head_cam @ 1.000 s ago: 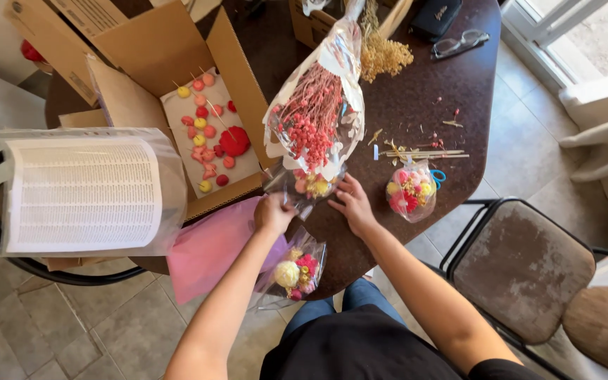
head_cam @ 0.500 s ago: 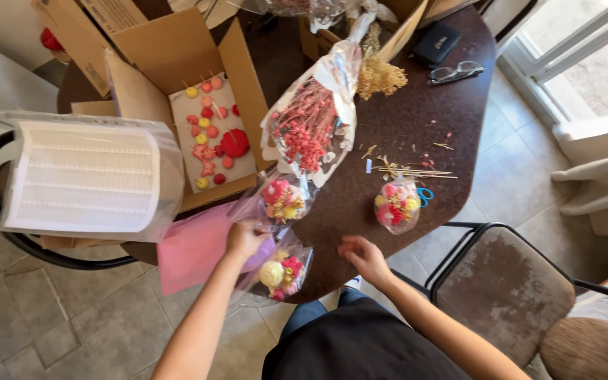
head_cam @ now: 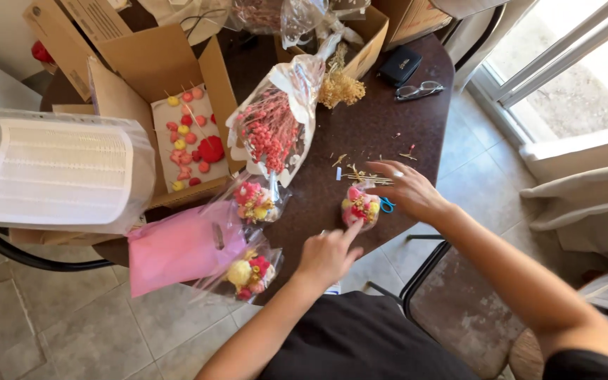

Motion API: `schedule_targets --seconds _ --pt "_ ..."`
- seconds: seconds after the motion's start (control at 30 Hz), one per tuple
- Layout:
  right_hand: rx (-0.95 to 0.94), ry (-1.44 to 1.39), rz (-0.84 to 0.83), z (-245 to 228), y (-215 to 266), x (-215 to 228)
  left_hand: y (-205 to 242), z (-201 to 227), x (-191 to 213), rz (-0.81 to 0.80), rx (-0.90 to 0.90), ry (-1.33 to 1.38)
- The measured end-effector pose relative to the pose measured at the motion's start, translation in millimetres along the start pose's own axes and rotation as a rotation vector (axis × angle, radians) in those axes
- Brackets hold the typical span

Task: The person assembles small bouquets by placing dried flowers and decorative items into plastic sleeves and securing them with tape.

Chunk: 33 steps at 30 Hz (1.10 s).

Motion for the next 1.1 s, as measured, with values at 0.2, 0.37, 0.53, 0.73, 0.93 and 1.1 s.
schedule_targets --seconds 0.2,0.37,0.53,0.73,0.93,1.1 --pt "0.333 0.121 -0.134 10.1 -12.2 -43.8 -34.6 -48.9 -76.8 0.035 0.004 -0.219" --pt "0.252 0.132 -0.26 5.0 -9.1 -56.2 -20.8 -94.6 -57.4 0.151 -0.004 -0.219" --pt "0.262 -0.008 -0.343 -22.8 -12.7 -74.5 3.4 -144.2 -36.5 0.191 0.08 -0.201" --pt "0.245 -0.07 -0.386 -43.6 -20.2 -104.4 24.3 -151.2 -1.1 0.138 0.195 -0.258" --pt "0.164 -0.205 -0.355 -55.0 -26.1 -78.0 33.8 -158.3 -6.8 0.171 0.232 -0.307" --pt "-0.286 -0.504 -0.232 2.1 14.9 -119.3 46.3 -128.9 1.6 0.28 0.197 -0.28"
Point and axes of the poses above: each hand's wrist, its own y-axis away from the middle knuckle, its own x-axis out of the back of the hand, z = x × y, the point moved 8 cm from there along -y, towards the middle knuckle, and after that the axes turned 5 degrees about y, right-handed, at the moved point
